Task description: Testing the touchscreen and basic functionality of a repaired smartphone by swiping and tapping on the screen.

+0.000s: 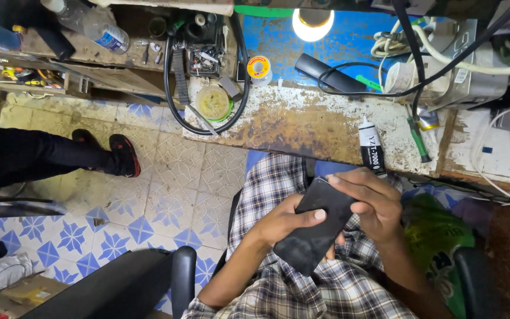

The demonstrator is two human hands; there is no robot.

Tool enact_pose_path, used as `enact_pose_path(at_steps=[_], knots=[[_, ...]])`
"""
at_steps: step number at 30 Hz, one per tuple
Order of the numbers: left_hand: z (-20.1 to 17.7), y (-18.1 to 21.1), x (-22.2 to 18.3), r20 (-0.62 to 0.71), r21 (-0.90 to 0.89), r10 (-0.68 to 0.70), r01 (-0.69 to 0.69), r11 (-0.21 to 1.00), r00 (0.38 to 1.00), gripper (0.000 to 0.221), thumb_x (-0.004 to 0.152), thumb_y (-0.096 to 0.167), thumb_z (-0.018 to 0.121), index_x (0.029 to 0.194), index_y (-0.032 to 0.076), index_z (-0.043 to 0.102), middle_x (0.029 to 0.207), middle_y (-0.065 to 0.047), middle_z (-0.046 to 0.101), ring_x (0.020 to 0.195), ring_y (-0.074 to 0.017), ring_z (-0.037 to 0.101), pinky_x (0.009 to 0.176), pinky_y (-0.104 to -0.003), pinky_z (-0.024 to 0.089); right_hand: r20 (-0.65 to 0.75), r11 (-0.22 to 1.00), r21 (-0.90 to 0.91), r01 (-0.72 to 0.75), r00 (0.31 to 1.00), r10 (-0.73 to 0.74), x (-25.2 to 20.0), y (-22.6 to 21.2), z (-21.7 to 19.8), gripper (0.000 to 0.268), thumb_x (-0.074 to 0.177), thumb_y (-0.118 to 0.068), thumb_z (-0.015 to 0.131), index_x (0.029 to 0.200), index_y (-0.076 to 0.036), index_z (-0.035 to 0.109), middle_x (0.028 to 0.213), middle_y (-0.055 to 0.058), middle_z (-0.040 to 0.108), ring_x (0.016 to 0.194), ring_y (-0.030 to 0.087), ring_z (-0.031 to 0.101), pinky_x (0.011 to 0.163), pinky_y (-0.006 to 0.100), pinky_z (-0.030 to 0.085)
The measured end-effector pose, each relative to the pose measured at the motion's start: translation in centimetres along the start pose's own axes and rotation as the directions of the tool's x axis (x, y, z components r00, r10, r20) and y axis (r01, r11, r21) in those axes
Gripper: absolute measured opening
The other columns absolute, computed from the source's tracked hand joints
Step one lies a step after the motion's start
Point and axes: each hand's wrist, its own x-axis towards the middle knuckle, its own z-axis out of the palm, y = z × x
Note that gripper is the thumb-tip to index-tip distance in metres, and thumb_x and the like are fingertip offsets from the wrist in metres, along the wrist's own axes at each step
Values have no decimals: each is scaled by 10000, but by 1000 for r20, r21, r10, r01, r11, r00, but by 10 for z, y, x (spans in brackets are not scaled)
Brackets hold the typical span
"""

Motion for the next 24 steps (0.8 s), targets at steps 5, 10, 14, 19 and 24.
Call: enact_pose_path(at_steps=[5, 10, 14, 19, 24], knots=[[2, 1, -3, 61, -73, -5, 10, 997, 998, 198, 959, 227, 751, 971, 31, 774, 771, -51, 720, 708, -105, 701, 586, -236, 573, -93, 959, -167, 229, 965, -247, -33, 31, -4, 517, 926, -418, 634, 927, 71, 801, 938, 218, 723, 738, 331, 697, 691, 438, 607], [-8, -9, 0, 97, -72, 20, -13, 997, 995, 214, 989, 212, 728, 1069, 18, 775, 830, -83, 738, 744, -135, 718, 616, -272, 597, -212, 893, -259, 368, 880, -424, -29, 30, 1, 391, 930, -262, 724, 862, 119, 782, 849, 220, 658, 650, 313, 667, 568, 399, 602], [-18, -14, 4, 97, -24, 46, -44, 999, 994, 222, 1009, 188, 689, 1083, -8, 762, 858, -107, 743, 770, -160, 727, 637, -293, 606, -203, 901, -251, 355, 890, -408, -22, 28, 3, 320, 921, -209, 757, 857, 103, 783, 850, 224, 669, 649, 332, 683, 575, 403, 590], [-36, -30, 5, 83, 70, 100, -105, 992, 992, 297, 1027, 193, 652, 1212, -28, 725, 1012, -201, 746, 909, -258, 725, 759, -391, 610, -83, 937, -194, 291, 947, -312, 5, 9, 4, 391, 969, -275, 674, 968, 97, 798, 945, 236, 733, 763, 382, 724, 673, 441, 604], [-38, -35, 7, 156, 77, 95, -108, 991, 983, 357, 1065, 219, 600, 1336, -5, 658, 1130, -220, 717, 1017, -330, 704, 853, -465, 589, 100, 943, -138, 303, 951, -292, 18, 7, 2, 707, 998, -540, 465, 1151, 86, 754, 1152, 273, 723, 913, 437, 707, 792, 490, 582]])
